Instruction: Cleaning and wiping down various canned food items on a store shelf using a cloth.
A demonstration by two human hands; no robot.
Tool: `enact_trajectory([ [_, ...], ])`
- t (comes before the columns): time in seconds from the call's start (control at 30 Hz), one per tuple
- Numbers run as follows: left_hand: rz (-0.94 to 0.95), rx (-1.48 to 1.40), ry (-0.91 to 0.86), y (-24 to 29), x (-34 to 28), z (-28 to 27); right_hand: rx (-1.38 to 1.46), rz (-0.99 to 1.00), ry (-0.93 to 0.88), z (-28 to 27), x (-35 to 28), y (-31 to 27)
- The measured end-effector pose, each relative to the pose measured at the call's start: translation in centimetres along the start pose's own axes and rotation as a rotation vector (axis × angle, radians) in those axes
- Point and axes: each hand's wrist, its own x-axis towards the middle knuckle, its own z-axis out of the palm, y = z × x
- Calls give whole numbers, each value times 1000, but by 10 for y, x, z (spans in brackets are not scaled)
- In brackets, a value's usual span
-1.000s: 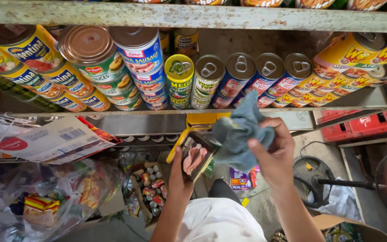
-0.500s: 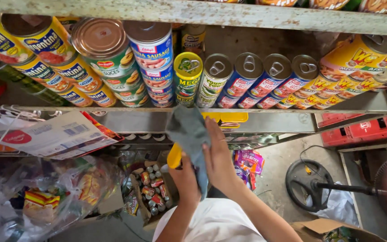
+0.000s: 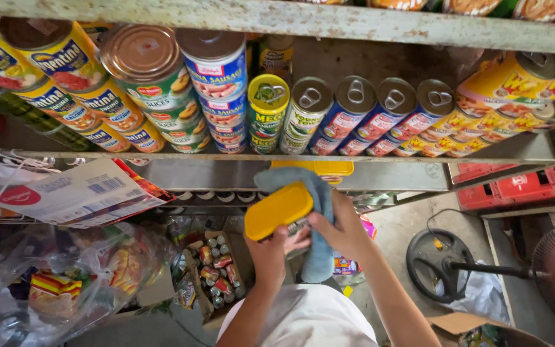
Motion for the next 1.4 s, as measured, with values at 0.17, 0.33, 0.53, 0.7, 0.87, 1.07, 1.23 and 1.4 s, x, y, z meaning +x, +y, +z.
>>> enact_trajectory([
  [0.17,49,-98,193,-9,13,9,-525,-89,121,22,4,-43],
  [0.33,79,-193,306,-32,28,-18,-676,-550,128,31,-12,-22],
  [0.53,230,71,38,13,3,12,-402,-630,323,35,-24,44],
  [0.7,155,116,-122,62,-18,51,26,228,727,13,-41,113],
  [0.87,664,693,-97,55,-20,39,-32,-360,431,10,-7,-55],
  [1.07,905,1001,-158,49,-14,29,-538,-533,-2,32,-8,-74],
  [1.23,406,515,-170,2,-7,6,-577,-694,-32,37,-19,-45],
  [1.4,884,852,-115,55,-26,44,-484,-862,207,17,-10,-20],
])
